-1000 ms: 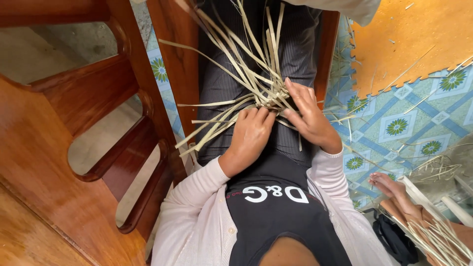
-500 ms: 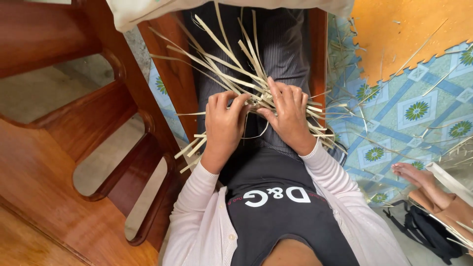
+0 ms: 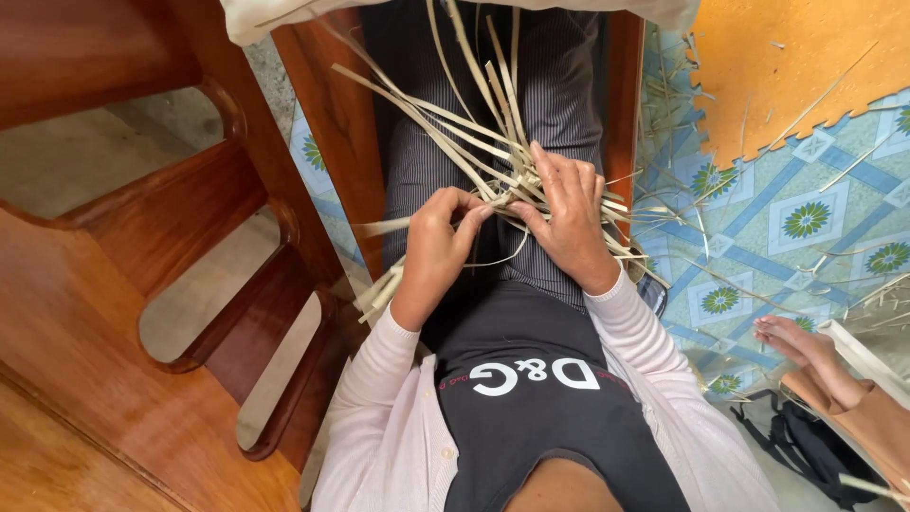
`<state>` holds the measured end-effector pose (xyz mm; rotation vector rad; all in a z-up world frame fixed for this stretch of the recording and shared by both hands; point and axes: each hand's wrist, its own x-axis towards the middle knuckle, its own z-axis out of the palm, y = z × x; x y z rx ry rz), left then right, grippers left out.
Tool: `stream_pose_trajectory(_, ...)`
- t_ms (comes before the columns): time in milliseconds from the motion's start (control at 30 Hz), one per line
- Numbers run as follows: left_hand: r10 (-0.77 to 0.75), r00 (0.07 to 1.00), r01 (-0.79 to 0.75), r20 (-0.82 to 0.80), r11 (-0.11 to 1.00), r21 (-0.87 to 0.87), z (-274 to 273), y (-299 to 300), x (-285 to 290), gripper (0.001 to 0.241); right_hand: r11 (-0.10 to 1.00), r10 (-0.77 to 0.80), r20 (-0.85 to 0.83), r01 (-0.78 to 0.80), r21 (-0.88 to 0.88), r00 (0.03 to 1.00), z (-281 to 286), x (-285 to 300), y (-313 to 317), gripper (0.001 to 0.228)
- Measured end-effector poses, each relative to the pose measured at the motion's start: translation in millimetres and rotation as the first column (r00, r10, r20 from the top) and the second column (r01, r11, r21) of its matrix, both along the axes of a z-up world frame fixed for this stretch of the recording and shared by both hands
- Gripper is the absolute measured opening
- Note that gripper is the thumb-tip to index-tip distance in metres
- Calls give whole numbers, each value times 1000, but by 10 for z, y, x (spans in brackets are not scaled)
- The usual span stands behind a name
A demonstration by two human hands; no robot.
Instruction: A person is weaving thin fiber strips together to create a handcrafted object, likely a basket or decorative item, by interlacing the strips around a central hub.
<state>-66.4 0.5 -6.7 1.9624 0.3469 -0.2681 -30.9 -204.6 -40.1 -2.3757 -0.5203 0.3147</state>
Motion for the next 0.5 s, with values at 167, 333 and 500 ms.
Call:
stream_pose_trajectory(167, 128, 979, -169, -156, 943, -286, -68, 12, -39, 34, 1000, -5, -36, 6, 27, 999, 4, 13, -12, 74)
stream_pose_trajectory(333, 72, 973, -178, -219, 840, -513, -396, -19, -72, 37, 999, -9, -56, 11, 31, 998, -14, -7, -32, 73)
stream_pose_trajectory(500, 143, 947, -296, -288, 736, -608, -561, -142, 19, 45, 1000, -7, -48, 8, 26, 999, 15, 8, -28, 72)
